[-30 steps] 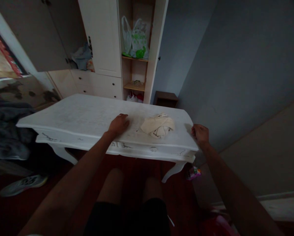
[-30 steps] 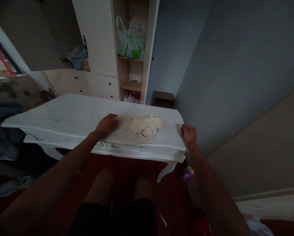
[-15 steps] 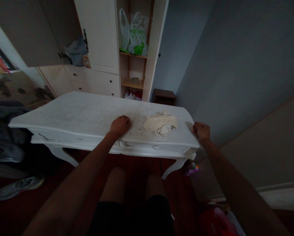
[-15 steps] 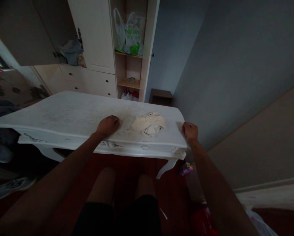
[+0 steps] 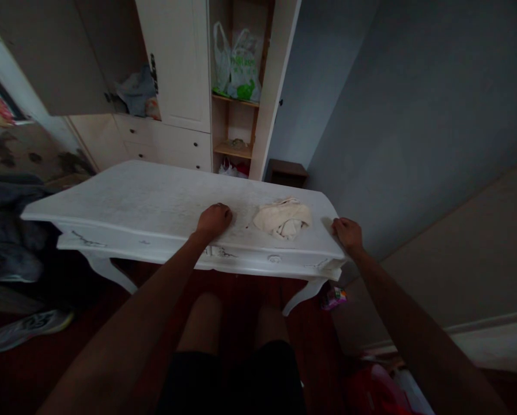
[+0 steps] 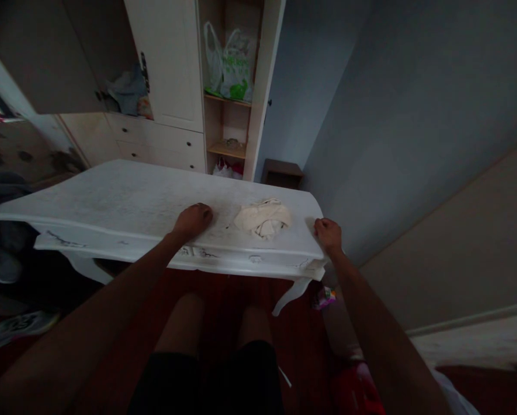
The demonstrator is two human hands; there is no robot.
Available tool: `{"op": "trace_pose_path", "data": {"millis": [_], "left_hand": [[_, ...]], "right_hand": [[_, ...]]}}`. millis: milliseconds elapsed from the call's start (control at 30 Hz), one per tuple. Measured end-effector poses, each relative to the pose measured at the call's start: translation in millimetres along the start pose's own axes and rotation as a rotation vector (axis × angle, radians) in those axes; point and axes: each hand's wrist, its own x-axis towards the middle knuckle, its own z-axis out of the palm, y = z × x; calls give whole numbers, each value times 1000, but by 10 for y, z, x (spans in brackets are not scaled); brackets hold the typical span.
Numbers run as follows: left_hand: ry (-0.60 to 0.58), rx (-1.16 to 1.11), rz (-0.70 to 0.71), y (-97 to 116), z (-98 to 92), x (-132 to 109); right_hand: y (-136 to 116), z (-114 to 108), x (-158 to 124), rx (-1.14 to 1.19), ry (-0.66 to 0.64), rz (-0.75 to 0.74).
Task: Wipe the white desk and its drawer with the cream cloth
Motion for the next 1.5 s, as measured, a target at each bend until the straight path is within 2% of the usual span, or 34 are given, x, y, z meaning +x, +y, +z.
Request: {"op": "trace_pose_path", "data": {"millis": [600,767,967,1200,1300,1400,1500], "left_hand": [[7,-63,-33,-53,-17,30],[73,-154,-55,-118,42,54],[176,-343,-155,-191,76,94],[313,-454,-198,-206,58,60],[400,-488,-169,-153,3,16],[504,-562,-150,-5,-64,-112],[570,-696,-247,252,-82,-387]], "right_hand": [[-31,-22,-1,-27,-21,-5],[3,-9,18,-5,-8,4],[9,-11,25,44,-1,25],[9,-11,14,94,17,62],[35,4,33,116,22,74],[77,21,62,147,32,95],[110,34,77,193,33,102]]}}
